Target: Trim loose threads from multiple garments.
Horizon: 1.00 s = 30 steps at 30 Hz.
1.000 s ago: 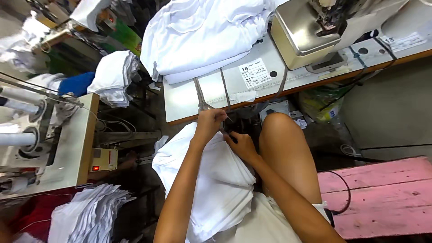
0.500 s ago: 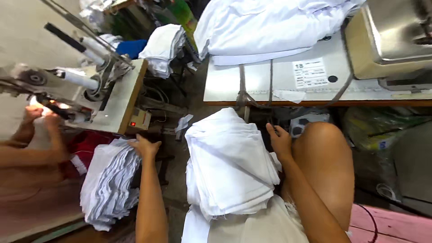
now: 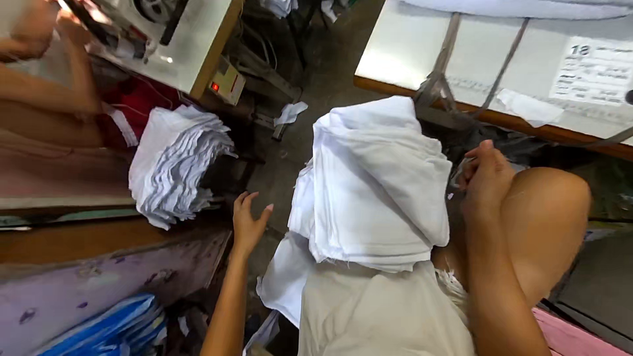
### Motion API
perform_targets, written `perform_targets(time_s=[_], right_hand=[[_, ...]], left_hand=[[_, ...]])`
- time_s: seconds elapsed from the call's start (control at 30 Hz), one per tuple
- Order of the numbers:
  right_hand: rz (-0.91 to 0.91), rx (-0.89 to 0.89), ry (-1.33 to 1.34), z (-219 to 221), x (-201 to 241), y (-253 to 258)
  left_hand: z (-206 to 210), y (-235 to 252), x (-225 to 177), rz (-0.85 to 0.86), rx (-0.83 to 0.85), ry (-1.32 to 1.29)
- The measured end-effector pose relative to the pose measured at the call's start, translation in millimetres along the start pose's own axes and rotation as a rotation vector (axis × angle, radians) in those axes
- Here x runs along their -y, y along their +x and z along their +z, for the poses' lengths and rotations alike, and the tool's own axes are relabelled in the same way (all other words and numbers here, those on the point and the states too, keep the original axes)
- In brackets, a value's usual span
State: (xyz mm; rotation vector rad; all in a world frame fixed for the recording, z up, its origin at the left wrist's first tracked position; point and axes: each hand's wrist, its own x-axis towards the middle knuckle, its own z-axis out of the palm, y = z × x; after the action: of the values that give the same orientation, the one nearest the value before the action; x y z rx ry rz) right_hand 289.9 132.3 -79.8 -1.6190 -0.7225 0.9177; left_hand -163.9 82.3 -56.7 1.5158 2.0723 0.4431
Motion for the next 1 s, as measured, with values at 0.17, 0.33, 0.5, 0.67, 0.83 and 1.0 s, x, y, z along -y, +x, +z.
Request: perform_targets(time_s=[0.17, 0.33, 0.5, 0.67, 0.83, 1.0], right_hand=[[-0.317, 0.244, -0.143, -1.7, 21.2, -19.0], [-0.484, 0.441, -0.226, -4.9, 43.1, -32.1], [-0.512, 0.566, -0.292, -13.3, 50.7, -57.2], [-0.467, 0.631, -0.304, -26.2, 34.2, -78.6], [-0.409, 0.662, -0.330, -32.4, 23.9, -93.0], [-0.472, 0.721, -0.276, -29.8, 21.7, -101.5]], left_hand=[[21.3, -78.7, -62.5, 0.415, -0.176, -0.106], [39.5, -103.0, -101.5, 0.752, 0.036, -0.094], [61.0, -104.6, -104.0, 0.866, 0.051, -0.063], [33.2, -108.0, -96.2, 0.870, 0.359, -0.257], [-18.1, -115.3, -87.5, 0.411, 0.668, 0.273], [-24.0, -122.2, -100.4, 0.380, 0.362, 0.243]])
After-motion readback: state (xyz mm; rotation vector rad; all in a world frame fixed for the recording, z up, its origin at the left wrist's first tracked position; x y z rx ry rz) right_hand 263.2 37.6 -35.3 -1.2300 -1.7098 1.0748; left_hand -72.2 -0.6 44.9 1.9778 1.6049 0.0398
